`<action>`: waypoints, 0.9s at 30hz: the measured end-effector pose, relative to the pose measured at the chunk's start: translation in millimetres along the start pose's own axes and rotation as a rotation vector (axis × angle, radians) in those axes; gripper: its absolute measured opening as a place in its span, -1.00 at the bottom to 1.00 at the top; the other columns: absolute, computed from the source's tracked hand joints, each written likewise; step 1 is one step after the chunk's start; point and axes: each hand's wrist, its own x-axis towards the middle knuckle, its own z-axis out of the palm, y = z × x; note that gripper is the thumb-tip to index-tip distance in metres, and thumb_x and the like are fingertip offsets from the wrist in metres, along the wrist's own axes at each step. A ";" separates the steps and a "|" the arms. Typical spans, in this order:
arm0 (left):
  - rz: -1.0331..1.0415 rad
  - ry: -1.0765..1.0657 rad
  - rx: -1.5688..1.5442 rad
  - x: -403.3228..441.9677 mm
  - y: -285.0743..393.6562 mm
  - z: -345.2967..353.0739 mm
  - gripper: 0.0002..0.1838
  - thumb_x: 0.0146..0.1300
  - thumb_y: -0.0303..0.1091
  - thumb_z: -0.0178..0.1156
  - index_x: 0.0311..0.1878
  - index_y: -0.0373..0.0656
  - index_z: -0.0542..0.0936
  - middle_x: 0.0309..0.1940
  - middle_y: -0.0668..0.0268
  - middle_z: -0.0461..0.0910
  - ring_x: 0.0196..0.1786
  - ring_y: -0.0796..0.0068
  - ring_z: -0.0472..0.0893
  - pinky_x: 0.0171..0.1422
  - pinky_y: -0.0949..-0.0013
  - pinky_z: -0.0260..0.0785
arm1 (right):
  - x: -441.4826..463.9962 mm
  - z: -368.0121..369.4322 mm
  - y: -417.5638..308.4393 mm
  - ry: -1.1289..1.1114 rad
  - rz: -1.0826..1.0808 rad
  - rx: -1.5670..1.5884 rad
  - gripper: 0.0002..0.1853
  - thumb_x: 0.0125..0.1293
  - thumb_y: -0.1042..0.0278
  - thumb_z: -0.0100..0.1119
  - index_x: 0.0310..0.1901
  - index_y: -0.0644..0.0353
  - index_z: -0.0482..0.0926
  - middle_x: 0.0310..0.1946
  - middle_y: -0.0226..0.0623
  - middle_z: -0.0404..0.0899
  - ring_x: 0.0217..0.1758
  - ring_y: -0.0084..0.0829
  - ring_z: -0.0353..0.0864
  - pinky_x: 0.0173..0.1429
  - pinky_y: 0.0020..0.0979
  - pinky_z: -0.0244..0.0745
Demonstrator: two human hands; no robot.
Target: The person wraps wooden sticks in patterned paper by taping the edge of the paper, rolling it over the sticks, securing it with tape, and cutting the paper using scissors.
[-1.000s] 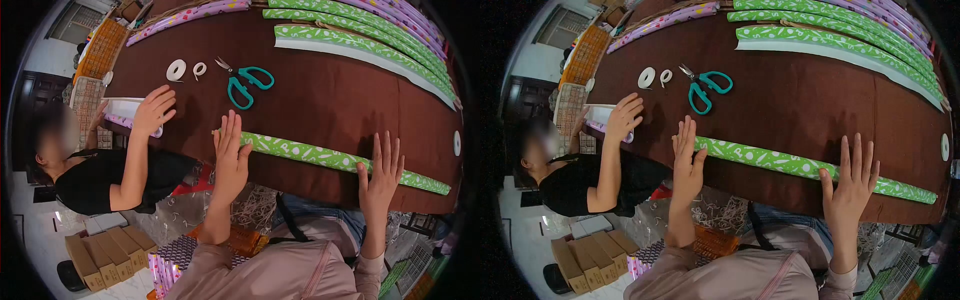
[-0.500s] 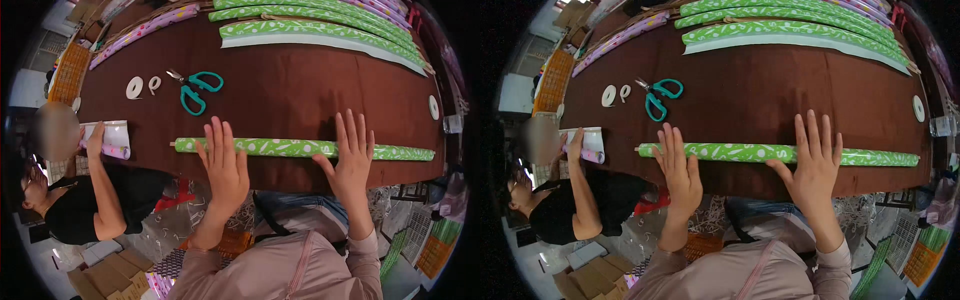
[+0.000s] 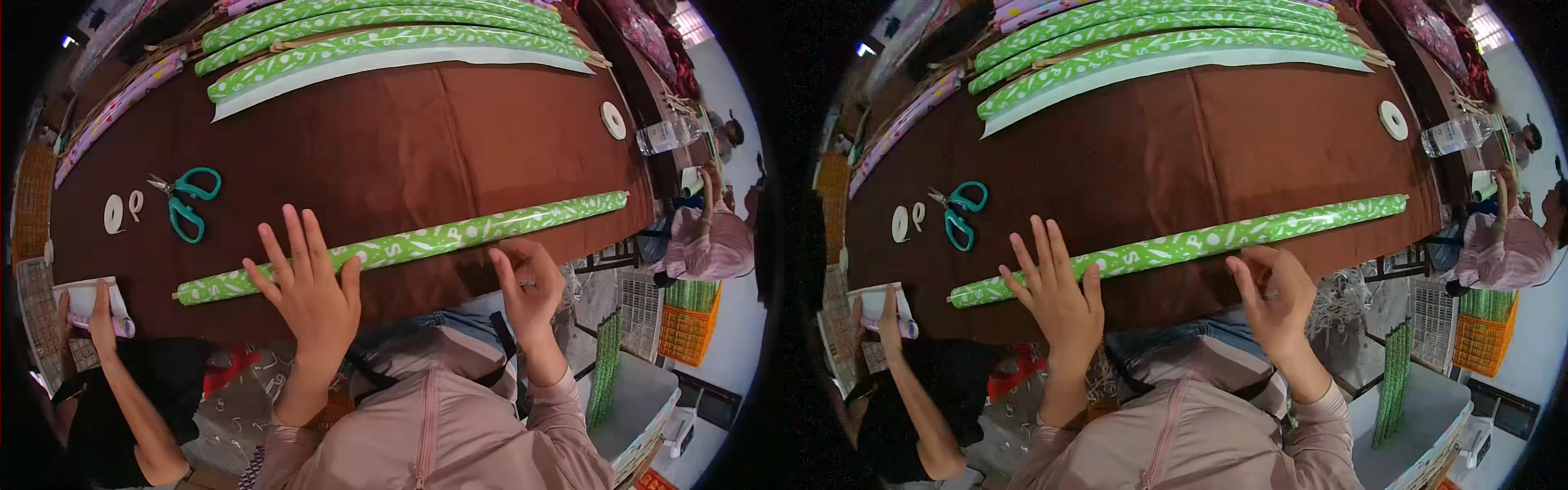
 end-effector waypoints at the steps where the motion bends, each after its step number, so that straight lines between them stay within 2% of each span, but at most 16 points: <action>1: 0.000 -0.005 0.012 0.6 0.1 -1.0 -0.27 0.43 0.06 0.02 0.51 -0.19 0.22 0.57 0.18 0.08 0.62 -0.03 -0.07 0.58 -0.28 -0.45 | 4.6 6.7 7.3 0.036 -0.027 0.224 -0.84 0.29 0.41 0.37 -0.24 0.35 0.65 -0.50 -0.31 0.66 -0.59 -0.64 0.48 -0.49 -0.58 0.36; 3: 0.010 -0.010 -0.004 0.6 0.2 -1.3 -0.28 0.44 0.05 0.01 0.52 -0.20 0.20 0.57 0.18 0.07 0.62 -0.04 -0.07 0.57 -0.29 -0.44 | 7.7 -4.8 0.5 -0.234 0.385 0.316 -0.82 0.35 0.39 0.31 -0.28 0.38 0.65 -0.53 -0.35 0.65 -0.60 -0.71 0.44 -0.51 -0.59 0.32; 4: 0.009 -0.005 0.006 0.4 0.4 -1.4 -0.27 0.44 0.05 0.00 0.52 -0.20 0.19 0.57 0.18 0.07 0.62 -0.04 -0.07 0.57 -0.29 -0.43 | 11.9 -7.9 -2.2 -0.352 0.447 0.350 -0.73 0.42 0.28 0.23 -0.29 0.38 0.66 -0.53 -0.36 0.66 -0.65 -0.71 0.44 -0.58 -0.61 0.27; 6: 0.008 -0.008 0.017 0.6 1.4 -3.4 -0.27 0.46 0.04 -0.02 0.52 -0.22 0.17 0.57 0.18 0.07 0.62 -0.04 -0.07 0.57 -0.28 -0.42 | 18.3 -9.9 -8.4 -0.569 0.612 0.463 -0.70 0.49 0.24 0.10 -0.22 0.34 0.66 -0.52 -0.29 0.69 -0.70 -0.66 0.48 -0.66 -0.61 0.26; 7: 0.018 -0.009 0.011 0.3 1.2 -3.4 -0.27 0.46 0.04 -0.02 0.52 -0.22 0.17 0.57 0.18 0.07 0.62 -0.04 -0.07 0.57 -0.28 -0.42 | 17.2 -8.8 -7.5 -0.653 0.630 0.496 -0.64 0.53 0.18 0.03 -0.17 0.35 0.65 -0.47 -0.24 0.71 -0.71 -0.64 0.50 -0.68 -0.60 0.29; 10: 0.014 -0.001 0.011 -0.3 0.6 -2.5 -0.29 0.48 0.04 -0.07 0.53 -0.22 0.16 0.58 0.19 0.06 0.62 -0.03 -0.07 0.57 -0.27 -0.43 | 14.0 -6.8 -4.1 -0.727 0.647 0.591 -0.63 0.54 0.19 0.00 -0.13 0.37 0.64 -0.42 -0.21 0.72 -0.71 -0.61 0.50 -0.69 -0.61 0.29; 16: 0.012 -0.014 0.030 -1.1 -0.4 -1.6 -0.28 0.48 0.03 -0.06 0.53 -0.22 0.15 0.58 0.21 0.04 0.63 -0.01 -0.09 0.58 -0.26 -0.44 | 30.1 -20.9 5.2 -0.724 0.794 0.728 -0.63 0.54 0.18 -0.02 -0.02 0.40 0.58 -0.34 -0.14 0.71 -0.69 -0.53 0.54 -0.70 -0.57 0.33; 19: 0.010 -0.015 0.034 -0.5 -0.2 -0.8 -0.29 0.47 0.03 -0.06 0.53 -0.22 0.15 0.59 0.21 0.03 0.63 -0.01 -0.09 0.58 -0.26 -0.44 | 34.3 -15.1 -0.7 -0.741 0.828 0.752 -0.58 0.55 0.11 -0.03 0.00 0.40 0.56 -0.31 -0.13 0.71 -0.70 -0.52 0.53 -0.70 -0.57 0.32; 22: 0.004 -0.023 0.038 0.3 1.0 -1.7 -0.29 0.47 0.03 -0.06 0.53 -0.21 0.15 0.59 0.22 0.03 0.63 0.00 -0.10 0.58 -0.26 -0.44 | 36.5 -2.0 -11.6 -0.900 0.860 0.772 -0.44 0.53 -0.08 -0.06 -0.01 0.41 0.55 -0.32 -0.16 0.70 -0.67 -0.54 0.51 -0.63 -0.55 0.39; 27: 0.013 -0.020 0.054 0.0 -1.1 -0.8 -0.29 0.48 0.04 -0.09 0.53 -0.22 0.15 0.59 0.23 0.04 0.63 0.02 -0.10 0.58 -0.25 -0.44 | 48.9 7.3 -17.7 -0.963 0.865 0.725 -0.38 0.52 -0.16 -0.08 -0.03 0.41 0.55 -0.30 -0.19 0.70 -0.63 -0.55 0.53 -0.60 -0.55 0.40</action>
